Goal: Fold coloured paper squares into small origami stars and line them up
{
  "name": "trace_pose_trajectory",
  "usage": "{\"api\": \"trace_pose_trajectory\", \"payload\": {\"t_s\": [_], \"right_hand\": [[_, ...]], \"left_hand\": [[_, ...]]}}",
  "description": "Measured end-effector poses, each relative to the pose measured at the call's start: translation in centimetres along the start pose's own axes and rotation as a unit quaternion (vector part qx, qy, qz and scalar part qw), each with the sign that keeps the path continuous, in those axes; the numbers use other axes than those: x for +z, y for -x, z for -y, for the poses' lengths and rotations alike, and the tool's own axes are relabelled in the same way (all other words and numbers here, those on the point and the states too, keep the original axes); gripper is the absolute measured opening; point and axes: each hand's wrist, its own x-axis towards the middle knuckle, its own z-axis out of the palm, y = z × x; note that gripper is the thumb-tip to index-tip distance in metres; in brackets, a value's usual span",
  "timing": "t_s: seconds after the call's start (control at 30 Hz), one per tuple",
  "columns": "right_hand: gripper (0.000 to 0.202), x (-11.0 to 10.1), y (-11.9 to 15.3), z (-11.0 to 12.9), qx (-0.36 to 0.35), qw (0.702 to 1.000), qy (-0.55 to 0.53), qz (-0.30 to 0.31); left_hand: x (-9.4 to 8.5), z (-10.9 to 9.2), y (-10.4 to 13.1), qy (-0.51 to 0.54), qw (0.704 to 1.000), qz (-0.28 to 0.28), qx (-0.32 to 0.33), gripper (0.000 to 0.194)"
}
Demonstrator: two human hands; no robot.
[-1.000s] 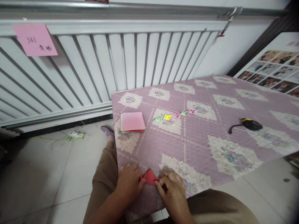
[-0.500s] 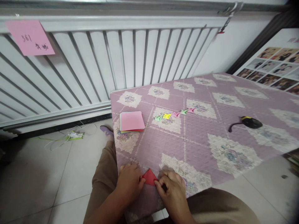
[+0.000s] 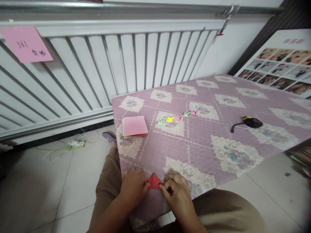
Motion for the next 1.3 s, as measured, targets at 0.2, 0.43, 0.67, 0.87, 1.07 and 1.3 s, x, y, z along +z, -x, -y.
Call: {"api": "trace_pose_trajectory", "payload": {"t_s": [0.2,0.43,0.67,0.87,1.07,1.3], "right_hand": [[0.021,-0.3,0.1,0.2,-0.004,1.0,0.014,-0.007],[0.019,0.0,0.1,0.3,0.018,1.0,0.014,0.005],[0.018,0.0,0.3,0.2,0.018,1.0,0.008,-0.005],[0.019,0.0,0.2,0.3,0.021,1.0,0.005,-0.003],[0.018,0.0,0.2,0.3,0.023,1.0,0.004,0.001],[0.019,-0.1,0.2,0.5,0.024,1.0,0.012,-0.005]], "left_hand": [[-0.1,0.2,0.0,0.0,1.0,0.006,0.001,0.014],[1.8,0.8,-0.3,-0.031,0.995,-0.024,0.089,0.005],[3.5,2.3,-0.3,-0.084,0.949,-0.078,0.293,0.013],[3.8,2.8,0.0,-0.08,0.941,-0.098,0.315,0.02],[3.8,2.5,0.4,-0.1,0.936,-0.124,0.313,0.024],[4.0,2.2,0.7,-0.113,0.937,-0.131,0.304,0.024]]}}
